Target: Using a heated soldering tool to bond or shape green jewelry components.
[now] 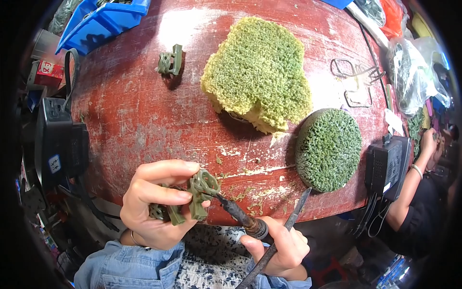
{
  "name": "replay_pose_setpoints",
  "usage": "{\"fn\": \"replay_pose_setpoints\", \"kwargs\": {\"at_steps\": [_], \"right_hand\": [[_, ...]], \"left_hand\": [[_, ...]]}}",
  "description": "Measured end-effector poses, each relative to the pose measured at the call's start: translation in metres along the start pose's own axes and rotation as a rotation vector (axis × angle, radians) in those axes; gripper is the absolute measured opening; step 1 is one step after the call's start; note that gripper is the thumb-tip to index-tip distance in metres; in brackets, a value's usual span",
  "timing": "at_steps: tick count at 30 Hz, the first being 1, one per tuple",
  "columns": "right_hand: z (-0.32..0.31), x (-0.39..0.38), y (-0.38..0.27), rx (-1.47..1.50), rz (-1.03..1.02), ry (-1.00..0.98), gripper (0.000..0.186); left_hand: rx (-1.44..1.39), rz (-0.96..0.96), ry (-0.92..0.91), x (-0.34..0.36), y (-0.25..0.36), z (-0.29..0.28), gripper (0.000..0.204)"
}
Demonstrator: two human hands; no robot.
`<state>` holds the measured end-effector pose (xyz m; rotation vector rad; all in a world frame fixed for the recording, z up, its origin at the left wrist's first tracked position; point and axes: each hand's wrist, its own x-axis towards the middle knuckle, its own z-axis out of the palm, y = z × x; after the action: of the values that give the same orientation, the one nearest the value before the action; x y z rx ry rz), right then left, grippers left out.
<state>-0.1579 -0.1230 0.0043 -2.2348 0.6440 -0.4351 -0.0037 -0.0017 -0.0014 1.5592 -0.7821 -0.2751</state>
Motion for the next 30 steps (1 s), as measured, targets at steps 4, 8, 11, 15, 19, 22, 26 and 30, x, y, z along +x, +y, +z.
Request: {"fn": "replay_pose_setpoints", "kwargs": {"at_steps": [4,8,11,15,19,22,26,30], "right_hand": [[0.0008,0.0022,-0.0028,0.007,0.001,-0.002,0.036],[0.0019,-0.0013,0.0014,0.064,0.026,0.028,0.037],[0.0014,-0.0018,0.0014,0.035,0.022,0.021,0.037],[0.0003,0.0015,-0.0001,-0.021,-0.012,0.004,0.037],[-0.0011,0.0011,-0.0005,-0.028,-0.009,-0.007,0.036],[0.0002,0.0029,-0.0013,-0.015,-0.005,-0.009,0.036],[0.0005,-0.0013,0.0030,0.022,-0.001,0.017,0.036],[0.0000,-0.0019,0.0019,0.026,0.012,0.014,0.036]], "left_hand": [[0.011,0.014,0.002,0.0004,-0.0003,0.0010,0.029],[-0.035,0.011,0.093,-0.0001,-0.0015,0.0042,0.027],[-0.021,0.020,0.092,-0.0004,-0.0016,0.0035,0.027],[0.015,0.031,0.089,0.0009,-0.0012,0.0039,0.028],[0.016,0.033,0.104,0.0011,-0.0004,0.0034,0.028],[0.046,0.023,0.015,0.0015,-0.0004,0.0008,0.033],[0.008,0.028,0.109,0.0006,-0.0017,0.0052,0.028],[0.008,0.030,0.107,0.0002,-0.0012,0.0046,0.029]]}}
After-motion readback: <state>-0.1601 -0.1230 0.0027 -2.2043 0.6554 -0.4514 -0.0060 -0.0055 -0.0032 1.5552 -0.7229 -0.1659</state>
